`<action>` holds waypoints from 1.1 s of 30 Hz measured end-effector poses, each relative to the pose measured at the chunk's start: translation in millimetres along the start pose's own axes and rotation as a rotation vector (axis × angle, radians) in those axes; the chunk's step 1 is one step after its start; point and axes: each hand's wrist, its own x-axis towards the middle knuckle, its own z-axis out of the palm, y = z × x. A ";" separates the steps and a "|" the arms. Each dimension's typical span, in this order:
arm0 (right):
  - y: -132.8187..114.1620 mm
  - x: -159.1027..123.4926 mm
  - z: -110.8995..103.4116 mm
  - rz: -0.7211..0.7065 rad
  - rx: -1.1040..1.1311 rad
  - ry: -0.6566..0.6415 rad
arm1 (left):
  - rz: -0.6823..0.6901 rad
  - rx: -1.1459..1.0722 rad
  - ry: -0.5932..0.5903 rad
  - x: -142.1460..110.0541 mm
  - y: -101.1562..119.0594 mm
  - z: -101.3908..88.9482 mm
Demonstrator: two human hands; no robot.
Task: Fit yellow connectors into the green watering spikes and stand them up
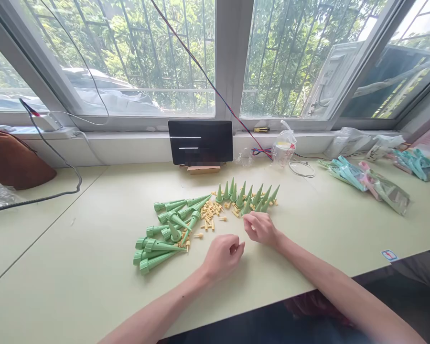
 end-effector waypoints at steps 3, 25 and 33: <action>-1.0 3.1 -0.7 -0.026 -0.027 -0.035 | 0.064 0.093 0.013 -2.8 -1.0 3.9; -36.2 46.2 68.3 -0.051 0.035 -0.248 | 0.524 0.324 -0.124 -30.2 -23.4 -29.7; -48.6 62.9 86.7 -0.054 0.163 -0.349 | 0.616 0.221 0.065 -27.8 -29.5 -28.0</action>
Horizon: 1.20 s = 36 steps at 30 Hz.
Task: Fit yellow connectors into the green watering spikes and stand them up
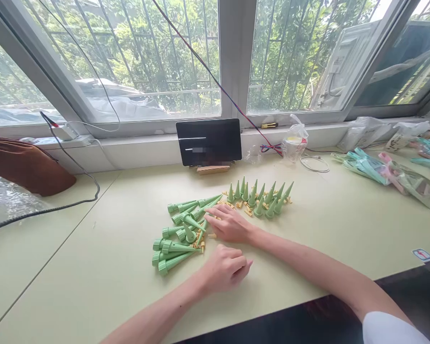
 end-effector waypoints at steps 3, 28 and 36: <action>0.8 -2.1 -6.6 0.019 0.034 -0.035 | 0.002 -0.005 0.018 0.4 -0.4 0.5; 2.8 -6.8 -14.3 0.014 0.096 -0.074 | -0.040 -0.026 -0.004 0.0 0.9 -1.9; 3.0 -7.1 -12.8 -0.018 0.053 -0.074 | -0.053 -0.026 -0.013 -0.6 0.6 -1.5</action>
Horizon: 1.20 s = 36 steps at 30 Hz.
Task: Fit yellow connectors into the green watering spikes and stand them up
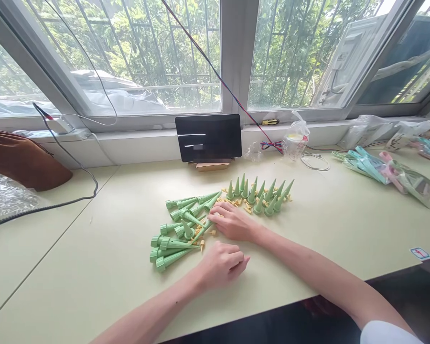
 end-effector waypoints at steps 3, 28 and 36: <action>0.2 -1.1 0.3 -0.006 -0.005 -0.005 | 0.008 -0.001 -0.002 0.5 -0.3 -0.2; 2.1 -20.0 -3.5 0.065 0.102 0.134 | -0.053 0.025 -0.052 -0.5 -2.9 -4.6; -1.4 -40.7 -18.2 0.204 0.248 0.427 | -0.404 -0.041 0.148 1.5 -6.2 -6.4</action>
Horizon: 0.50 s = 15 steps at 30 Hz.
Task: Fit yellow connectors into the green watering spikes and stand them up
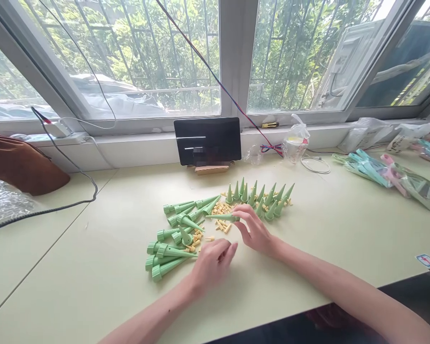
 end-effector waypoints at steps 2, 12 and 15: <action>0.6 0.1 -2.8 -0.005 0.027 0.039 | -0.144 -0.101 0.046 2.3 1.2 -1.7; -13.0 1.8 0.3 -0.050 0.089 -0.122 | -0.390 -0.421 0.069 7.9 4.8 -7.3; -14.3 2.3 -0.7 -0.054 0.093 -0.126 | -0.412 -0.415 0.091 8.3 5.1 -6.6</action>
